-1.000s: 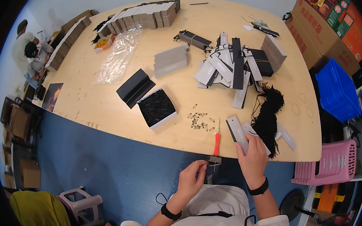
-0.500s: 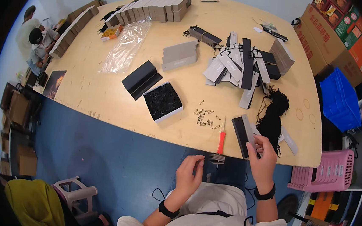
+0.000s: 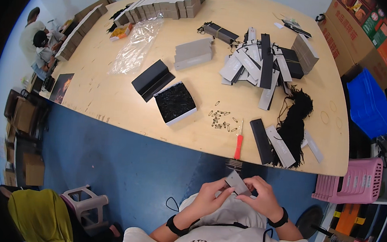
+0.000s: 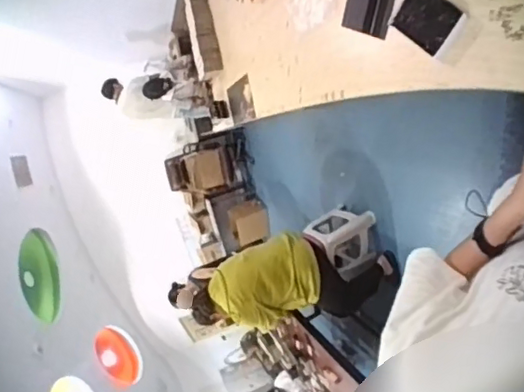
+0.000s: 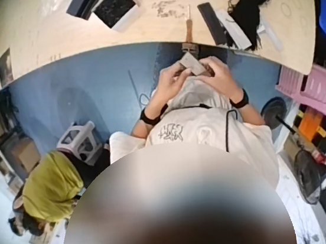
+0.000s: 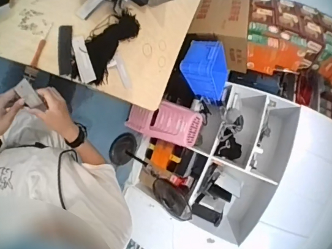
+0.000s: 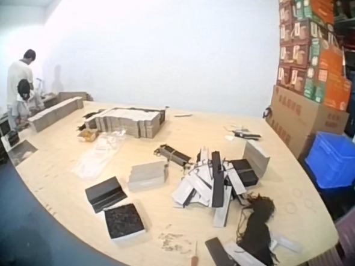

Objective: The person picks up a stack of tags and places them on the table before moving a bundle of black cords. They then pick up a tag and a cord, thread the cord through the tag, and tie it into a knot.

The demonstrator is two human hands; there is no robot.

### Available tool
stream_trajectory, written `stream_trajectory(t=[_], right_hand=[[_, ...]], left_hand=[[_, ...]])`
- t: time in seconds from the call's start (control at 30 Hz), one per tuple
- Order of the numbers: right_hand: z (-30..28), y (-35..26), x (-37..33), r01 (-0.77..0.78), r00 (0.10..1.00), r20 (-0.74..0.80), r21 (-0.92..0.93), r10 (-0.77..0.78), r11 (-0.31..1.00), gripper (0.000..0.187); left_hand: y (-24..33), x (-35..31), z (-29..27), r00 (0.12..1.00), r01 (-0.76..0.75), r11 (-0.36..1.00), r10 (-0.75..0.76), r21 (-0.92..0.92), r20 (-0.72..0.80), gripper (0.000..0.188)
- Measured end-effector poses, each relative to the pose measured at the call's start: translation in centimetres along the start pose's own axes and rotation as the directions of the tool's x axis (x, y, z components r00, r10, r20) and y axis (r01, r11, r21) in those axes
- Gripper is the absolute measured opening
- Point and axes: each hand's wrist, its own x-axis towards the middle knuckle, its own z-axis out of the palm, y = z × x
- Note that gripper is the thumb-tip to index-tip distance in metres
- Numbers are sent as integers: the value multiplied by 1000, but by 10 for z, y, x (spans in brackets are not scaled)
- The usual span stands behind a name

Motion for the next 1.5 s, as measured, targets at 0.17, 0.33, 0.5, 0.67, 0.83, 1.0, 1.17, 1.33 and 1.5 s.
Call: stream_trajectory(t=[0.17, 0.33, 0.5, 0.67, 0.83, 1.0, 1.17, 1.33, 1.5], right_hand=[[15, 25, -5, 129, 991, 58, -335, -117, 933, 25], [23, 41, 1, 40, 994, 104, -213, -18, 976, 18], [36, 57, 7, 40, 993, 113, -48, -35, 998, 17], [45, 64, 10, 144, 990, 28, -83, -142, 986, 20], [47, 62, 18, 147, 989, -22, 8, -147, 989, 21], [51, 72, 22, 95, 995, -3, -31, -95, 995, 22], [30, 43, 17, 30, 988, -144, -201, -59, 979, 18], [-32, 10, 24, -23, 779, -526, -567, -342, 823, 22], [-60, 8, 42, -277, 817, -544, -662, -192, 696, 31]], left_hand=[[-8, -3, 11, 995, 20, 990, -7, 141, -98, 14], [-10, 4, 13, 980, 39, 965, 14, 258, -199, 13], [-14, 9, 11, 977, 12, 932, 65, 362, -201, 13], [-8, 10, 11, 979, 44, 942, 27, 334, -204, 15], [-10, 10, 13, 975, 32, 954, 35, 297, -218, 17], [-16, 13, 13, 967, 47, 952, 32, 302, -252, 13], [-21, 21, 16, 934, -3, 947, 118, 322, -338, 10], [-17, 27, 15, 907, -22, 930, 174, 368, -384, 13], [-15, 32, 15, 901, -15, 932, 170, 363, -400, 14]])
